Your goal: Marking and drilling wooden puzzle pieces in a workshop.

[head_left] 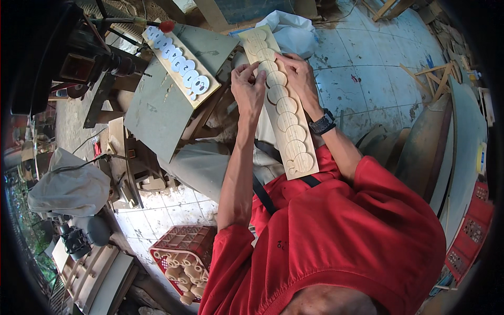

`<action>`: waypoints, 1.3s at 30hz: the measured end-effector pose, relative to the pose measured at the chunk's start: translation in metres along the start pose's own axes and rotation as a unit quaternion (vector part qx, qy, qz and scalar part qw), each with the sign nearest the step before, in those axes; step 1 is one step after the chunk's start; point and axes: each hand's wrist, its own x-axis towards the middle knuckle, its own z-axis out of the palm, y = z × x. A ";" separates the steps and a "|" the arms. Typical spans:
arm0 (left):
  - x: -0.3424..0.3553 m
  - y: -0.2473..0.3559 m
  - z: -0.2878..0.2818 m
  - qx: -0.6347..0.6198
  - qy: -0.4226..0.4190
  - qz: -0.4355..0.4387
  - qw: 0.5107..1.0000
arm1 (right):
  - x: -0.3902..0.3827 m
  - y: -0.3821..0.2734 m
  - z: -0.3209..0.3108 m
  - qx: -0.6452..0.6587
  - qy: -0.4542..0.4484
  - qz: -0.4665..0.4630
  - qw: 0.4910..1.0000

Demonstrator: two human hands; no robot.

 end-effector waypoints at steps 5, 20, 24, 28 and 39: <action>0.004 -0.005 -0.001 0.002 -0.002 0.023 1.000 | -0.001 0.000 0.004 0.007 0.027 0.014 1.000; 0.003 0.002 -0.005 -0.047 -0.010 -0.034 0.998 | -0.001 0.005 0.006 0.052 0.040 0.010 0.998; 0.002 0.005 -0.006 -0.064 -0.015 -0.047 0.997 | -0.002 0.004 0.004 0.063 0.040 0.018 0.997; 0.002 0.002 -0.007 -0.062 -0.021 -0.048 0.997 | -0.005 0.003 0.005 0.103 0.037 0.062 0.992; 0.002 0.002 -0.007 -0.064 -0.005 -0.045 0.997 | -0.007 0.005 -0.001 0.183 0.001 0.178 0.967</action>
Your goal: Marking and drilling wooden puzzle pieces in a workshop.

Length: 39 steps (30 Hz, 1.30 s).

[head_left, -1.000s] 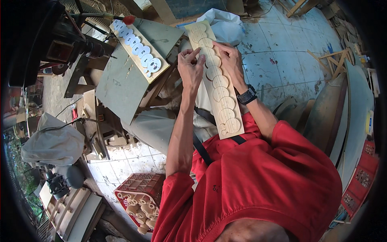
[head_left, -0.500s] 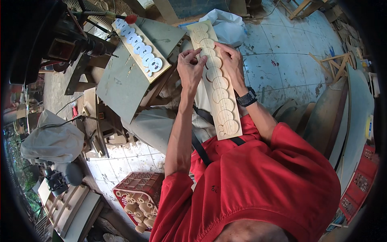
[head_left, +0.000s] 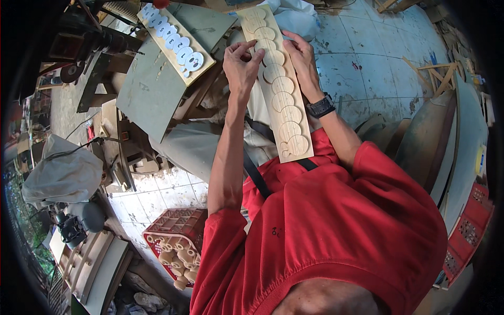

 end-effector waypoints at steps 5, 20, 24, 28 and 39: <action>-0.007 -0.001 0.001 -0.025 0.009 -0.003 1.000 | 0.000 0.009 -0.005 0.039 -0.021 -0.027 0.999; -0.148 -0.007 -0.027 -0.273 -0.174 -0.221 0.920 | 0.000 0.009 -0.007 0.109 -0.037 -0.001 0.993; -0.149 0.016 -0.034 -0.321 -0.190 -0.185 0.909 | 0.008 -0.002 -0.012 0.085 -0.015 -0.030 0.996; -0.163 0.035 -0.055 -0.358 -0.147 -0.153 0.909 | -0.003 -0.069 0.007 0.162 -0.089 0.005 0.983; -0.240 0.016 -0.134 -0.242 0.189 -0.128 0.943 | -0.080 -0.083 0.178 0.086 -0.355 -0.095 0.926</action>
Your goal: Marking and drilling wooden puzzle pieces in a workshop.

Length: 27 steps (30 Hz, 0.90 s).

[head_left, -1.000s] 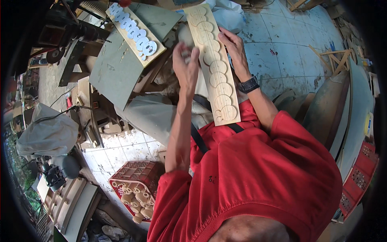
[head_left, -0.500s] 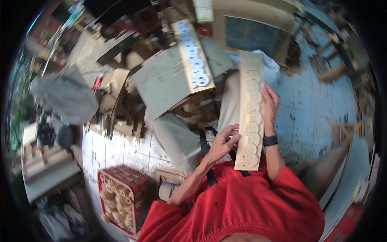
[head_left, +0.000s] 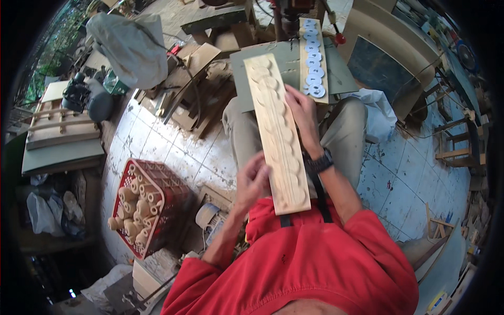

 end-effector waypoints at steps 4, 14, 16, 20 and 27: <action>0.069 0.022 -0.024 -0.024 0.021 -0.029 0.999 | 0.056 0.024 0.020 -0.092 -0.033 -0.026 0.995; 0.187 0.046 -0.053 -0.092 0.000 -0.003 0.996 | 0.116 0.026 0.037 0.059 -0.111 0.078 0.989; 0.198 0.042 -0.056 -0.099 0.001 -0.006 0.995 | 0.121 0.029 0.036 0.053 -0.103 0.078 0.990; 0.209 0.035 -0.059 -0.115 -0.002 -0.021 0.993 | 0.123 0.038 0.037 0.065 -0.102 0.074 0.990; 0.216 0.032 -0.059 -0.107 0.001 -0.036 0.994 | 0.127 0.051 0.040 0.047 -0.091 0.073 0.992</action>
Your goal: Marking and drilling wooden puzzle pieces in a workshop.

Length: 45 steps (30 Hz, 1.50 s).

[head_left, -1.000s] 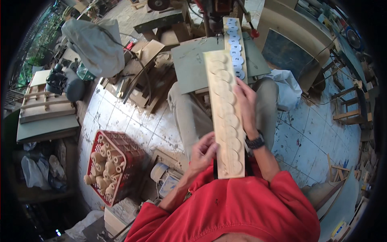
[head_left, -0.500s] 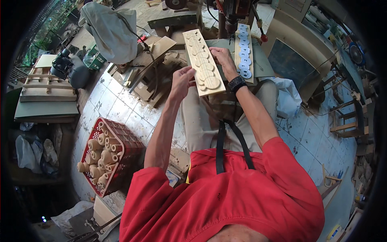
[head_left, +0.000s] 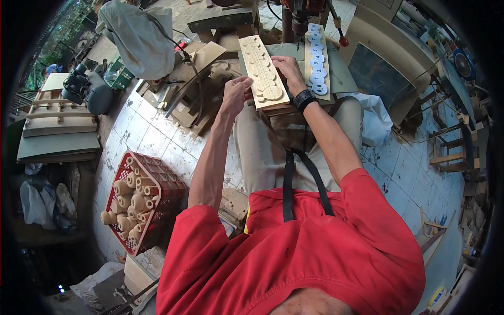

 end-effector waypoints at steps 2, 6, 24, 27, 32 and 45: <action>0.004 -0.001 -0.005 0.012 -0.008 -0.009 1.000 | -0.003 0.000 0.002 -0.001 0.008 0.010 1.000; 0.005 -0.004 0.002 0.031 -0.016 -0.013 0.999 | -0.017 0.002 -0.007 -0.056 0.058 0.040 0.996; 0.005 -0.015 0.011 0.491 0.197 0.201 0.824 | -0.156 0.001 0.007 -0.231 0.086 -0.163 0.955; -0.004 -0.017 0.018 0.434 0.188 0.200 0.858 | -0.153 0.007 0.003 -0.263 0.117 -0.198 0.937; -0.039 -0.029 0.022 0.418 0.189 0.289 0.840 | -0.154 0.011 -0.002 -0.285 0.099 -0.194 0.933; -0.062 -0.050 0.025 0.411 0.114 0.334 0.840 | -0.156 0.010 0.002 -0.317 0.093 -0.212 0.920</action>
